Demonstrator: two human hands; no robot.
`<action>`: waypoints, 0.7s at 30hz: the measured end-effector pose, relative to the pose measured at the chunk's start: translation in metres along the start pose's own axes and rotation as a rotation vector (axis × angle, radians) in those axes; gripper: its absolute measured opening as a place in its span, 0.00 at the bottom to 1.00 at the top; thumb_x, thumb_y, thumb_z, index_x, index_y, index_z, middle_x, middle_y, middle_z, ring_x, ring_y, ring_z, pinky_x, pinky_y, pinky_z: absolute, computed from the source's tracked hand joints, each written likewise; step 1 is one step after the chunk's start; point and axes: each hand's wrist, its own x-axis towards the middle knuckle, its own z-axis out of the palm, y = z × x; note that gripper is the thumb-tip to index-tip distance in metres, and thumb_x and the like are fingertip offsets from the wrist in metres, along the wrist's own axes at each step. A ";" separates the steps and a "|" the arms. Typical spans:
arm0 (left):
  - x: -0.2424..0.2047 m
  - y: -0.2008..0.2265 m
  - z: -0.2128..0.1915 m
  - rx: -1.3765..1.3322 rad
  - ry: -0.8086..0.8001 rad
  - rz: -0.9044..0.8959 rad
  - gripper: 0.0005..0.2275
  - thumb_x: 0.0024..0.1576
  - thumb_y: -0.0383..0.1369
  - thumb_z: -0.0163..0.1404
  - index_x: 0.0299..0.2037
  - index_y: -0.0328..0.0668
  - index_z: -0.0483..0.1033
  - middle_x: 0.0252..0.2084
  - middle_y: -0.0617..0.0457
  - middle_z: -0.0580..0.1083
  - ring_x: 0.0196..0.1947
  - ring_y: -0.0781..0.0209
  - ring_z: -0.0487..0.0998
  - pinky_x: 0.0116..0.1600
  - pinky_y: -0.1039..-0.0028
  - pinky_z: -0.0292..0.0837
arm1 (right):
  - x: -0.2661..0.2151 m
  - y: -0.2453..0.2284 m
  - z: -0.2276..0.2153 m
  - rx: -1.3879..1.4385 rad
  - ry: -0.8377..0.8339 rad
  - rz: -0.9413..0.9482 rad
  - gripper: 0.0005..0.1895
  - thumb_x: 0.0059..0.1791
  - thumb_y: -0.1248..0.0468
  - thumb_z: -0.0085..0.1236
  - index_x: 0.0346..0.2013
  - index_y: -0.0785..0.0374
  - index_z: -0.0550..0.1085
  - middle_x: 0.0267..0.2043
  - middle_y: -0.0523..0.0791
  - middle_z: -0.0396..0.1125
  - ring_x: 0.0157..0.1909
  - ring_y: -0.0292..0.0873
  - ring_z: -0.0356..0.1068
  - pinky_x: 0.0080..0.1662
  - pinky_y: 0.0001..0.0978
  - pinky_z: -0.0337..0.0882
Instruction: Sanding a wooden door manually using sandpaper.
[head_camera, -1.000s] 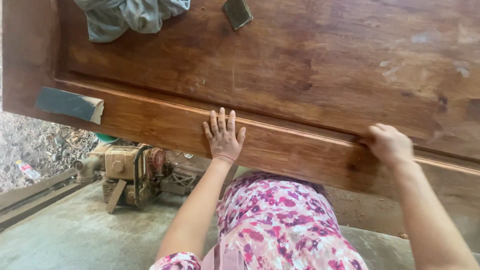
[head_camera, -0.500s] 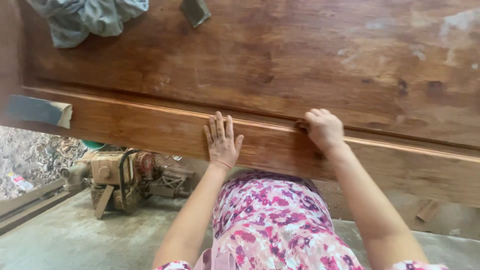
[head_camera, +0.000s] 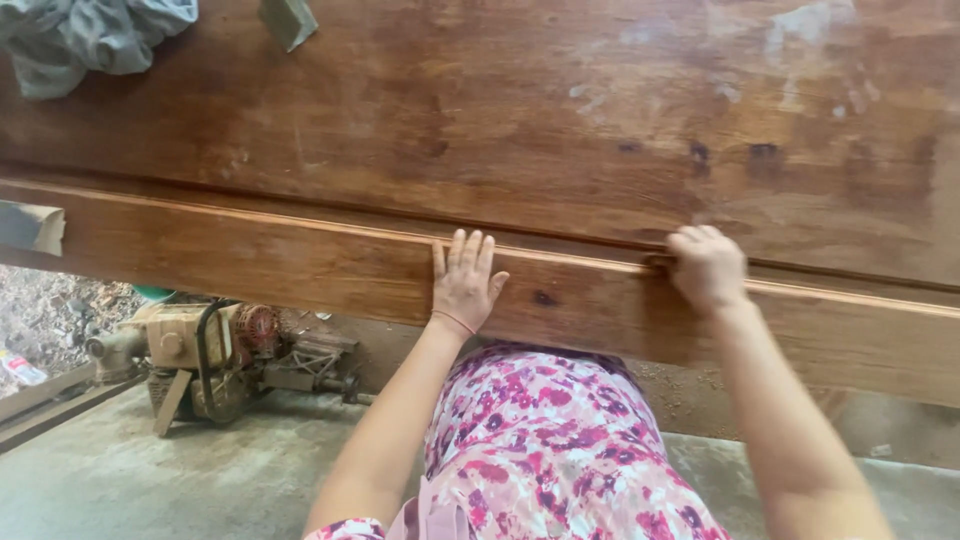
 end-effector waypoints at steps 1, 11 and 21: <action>0.007 0.014 0.000 0.000 0.002 0.004 0.29 0.67 0.53 0.37 0.70 0.39 0.64 0.71 0.42 0.63 0.75 0.43 0.55 0.76 0.42 0.34 | 0.008 -0.008 -0.010 -0.002 0.003 0.003 0.13 0.40 0.74 0.61 0.30 0.52 0.75 0.36 0.39 0.72 0.45 0.44 0.73 0.44 0.36 0.76; 0.029 0.081 -0.006 -0.069 -0.001 0.160 0.24 0.65 0.50 0.43 0.65 0.45 0.71 0.67 0.48 0.69 0.70 0.49 0.64 0.76 0.43 0.41 | -0.082 0.182 -0.031 -0.163 -0.100 -0.018 0.16 0.37 0.70 0.66 0.37 0.53 0.76 0.44 0.39 0.74 0.49 0.44 0.74 0.50 0.36 0.77; 0.033 0.120 0.010 -0.044 -0.047 0.211 0.26 0.66 0.50 0.43 0.66 0.40 0.69 0.67 0.43 0.68 0.71 0.45 0.63 0.76 0.47 0.44 | -0.058 0.129 -0.004 0.096 0.019 0.012 0.11 0.41 0.73 0.66 0.29 0.54 0.73 0.36 0.41 0.72 0.44 0.45 0.73 0.46 0.37 0.76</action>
